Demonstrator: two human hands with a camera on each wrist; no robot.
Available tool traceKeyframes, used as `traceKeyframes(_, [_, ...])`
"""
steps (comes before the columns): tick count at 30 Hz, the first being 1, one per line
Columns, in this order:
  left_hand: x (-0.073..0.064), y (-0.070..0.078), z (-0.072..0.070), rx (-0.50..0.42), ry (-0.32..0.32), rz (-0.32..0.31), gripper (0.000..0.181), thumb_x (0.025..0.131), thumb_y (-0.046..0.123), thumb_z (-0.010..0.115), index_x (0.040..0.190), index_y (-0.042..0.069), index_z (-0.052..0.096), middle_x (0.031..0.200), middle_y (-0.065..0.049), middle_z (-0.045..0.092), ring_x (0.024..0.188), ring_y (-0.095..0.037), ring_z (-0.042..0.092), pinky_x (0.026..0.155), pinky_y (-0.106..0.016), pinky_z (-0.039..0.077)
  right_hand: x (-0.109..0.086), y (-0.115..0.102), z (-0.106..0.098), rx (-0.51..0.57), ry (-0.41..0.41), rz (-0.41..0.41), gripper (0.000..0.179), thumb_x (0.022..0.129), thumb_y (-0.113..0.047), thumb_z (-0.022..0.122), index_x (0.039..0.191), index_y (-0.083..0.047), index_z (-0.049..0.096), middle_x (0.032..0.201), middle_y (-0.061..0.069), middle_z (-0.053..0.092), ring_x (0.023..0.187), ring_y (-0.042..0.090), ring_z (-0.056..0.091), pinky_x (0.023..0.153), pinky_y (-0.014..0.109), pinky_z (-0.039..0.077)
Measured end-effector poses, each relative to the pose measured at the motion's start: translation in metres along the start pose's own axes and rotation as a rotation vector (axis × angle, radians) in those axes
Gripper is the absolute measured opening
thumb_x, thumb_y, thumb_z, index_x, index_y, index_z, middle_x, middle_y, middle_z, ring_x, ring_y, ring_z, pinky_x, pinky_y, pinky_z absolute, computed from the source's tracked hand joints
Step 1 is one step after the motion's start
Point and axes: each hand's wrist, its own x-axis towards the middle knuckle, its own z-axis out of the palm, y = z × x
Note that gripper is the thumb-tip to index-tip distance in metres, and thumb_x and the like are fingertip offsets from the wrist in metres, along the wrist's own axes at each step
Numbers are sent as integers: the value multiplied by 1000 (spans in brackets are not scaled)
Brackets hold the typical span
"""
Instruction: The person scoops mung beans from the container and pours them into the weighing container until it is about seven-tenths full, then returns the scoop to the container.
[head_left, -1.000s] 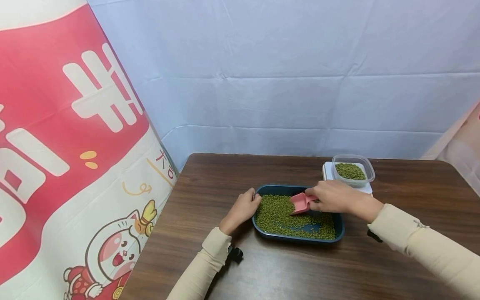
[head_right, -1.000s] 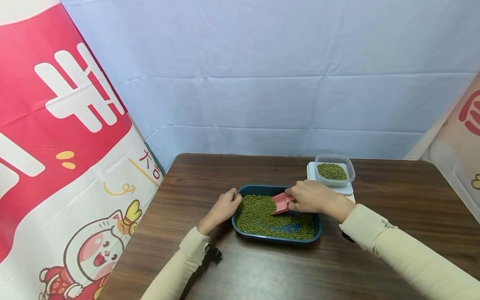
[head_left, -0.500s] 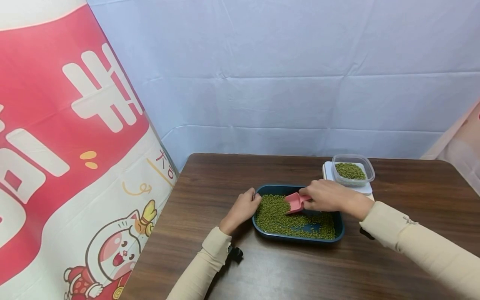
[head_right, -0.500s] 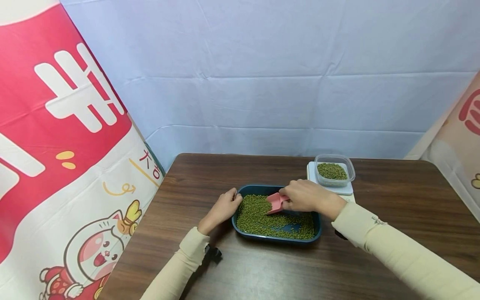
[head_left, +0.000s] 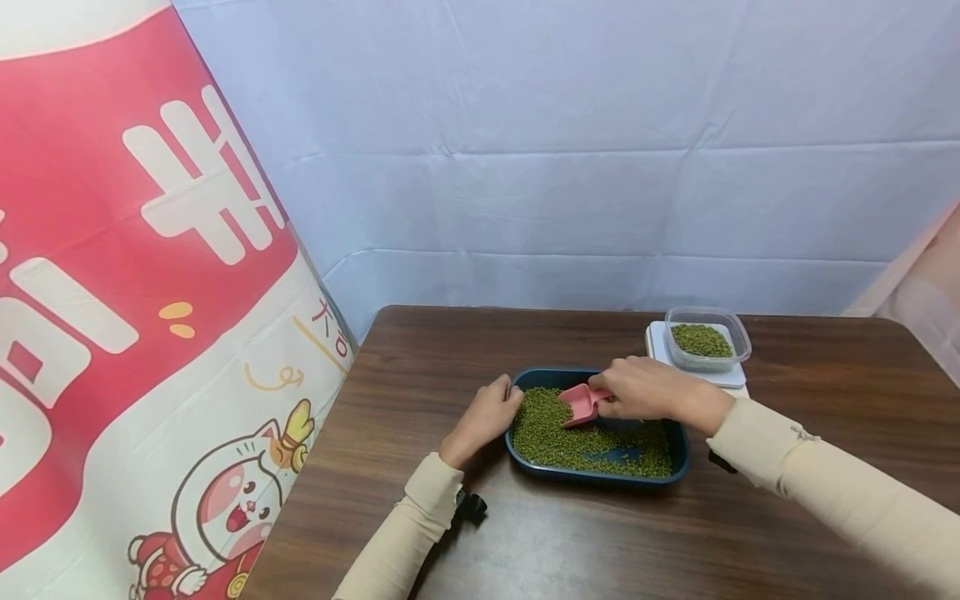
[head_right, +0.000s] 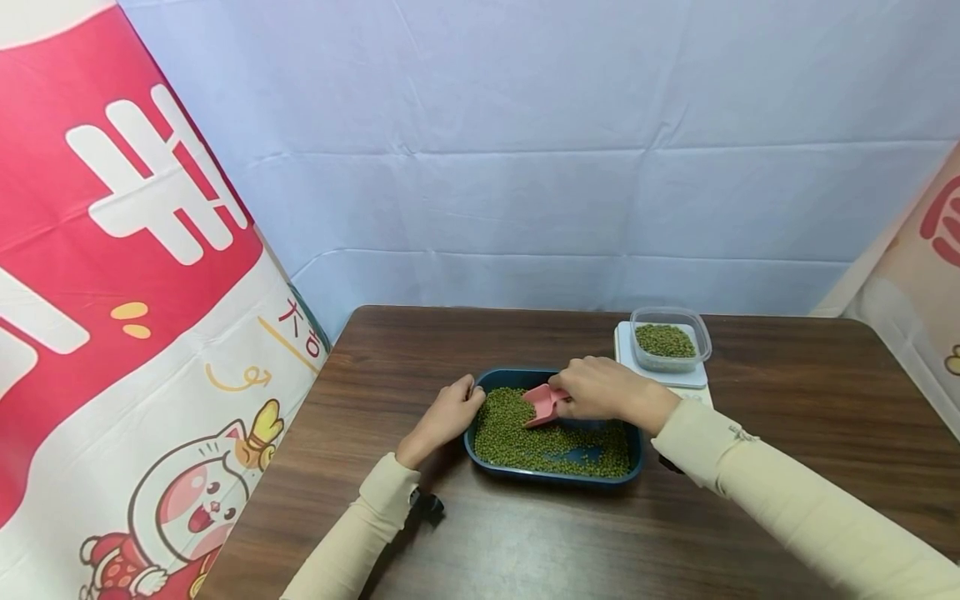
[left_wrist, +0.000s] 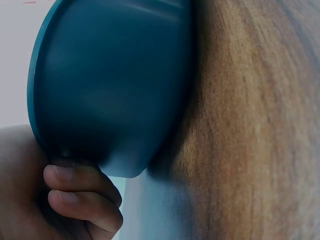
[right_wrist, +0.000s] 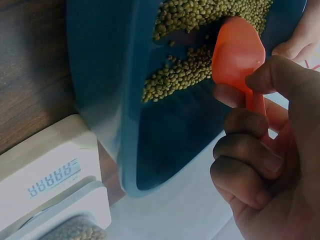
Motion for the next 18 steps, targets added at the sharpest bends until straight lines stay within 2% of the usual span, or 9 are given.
traceKeyframes(8, [1,-1,0,-4,4,14,29,111,28,45,85,15,45,70,3,40,61,-14,42,59,-29,37,5,-2,0,15,-29,0,14,95,-21,71,85,-22,62,63,-11,26,54,6,20,53,26,20])
traceKeyframes(9, [4,-6,2,1,15,38,30,111,30,44,85,16,44,70,4,39,60,-14,41,58,-30,36,6,-2,1,19,-31,-2,14,96,-21,71,86,-22,62,63,-11,26,54,6,20,53,26,20])
traceKeyframes(13, [4,-9,2,-32,9,51,31,111,31,45,84,14,44,69,2,40,60,-16,41,58,-32,36,9,-4,2,22,-32,-11,16,95,-21,71,84,-23,61,62,-11,26,54,6,20,53,26,20])
traceKeyframes(15, [11,-22,10,-8,29,80,32,111,33,43,84,16,44,69,3,39,59,-16,40,57,-32,35,11,-5,3,22,-31,-22,16,95,-20,71,84,-23,60,62,-11,27,54,6,20,53,26,19])
traceKeyframes(17, [10,-19,8,-19,15,66,32,111,33,45,85,15,44,69,2,40,59,-16,41,57,-33,36,13,-6,3,26,-32,-31,16,95,-20,71,84,-22,61,62,-11,27,54,6,20,53,26,19])
traceKeyframes(18, [13,-26,12,-5,25,89,33,112,36,44,85,16,43,69,3,39,59,-15,40,57,-32,35,13,-7,4,28,-32,-36,15,96,-21,71,85,-22,61,63,-11,27,54,6,20,54,26,19])
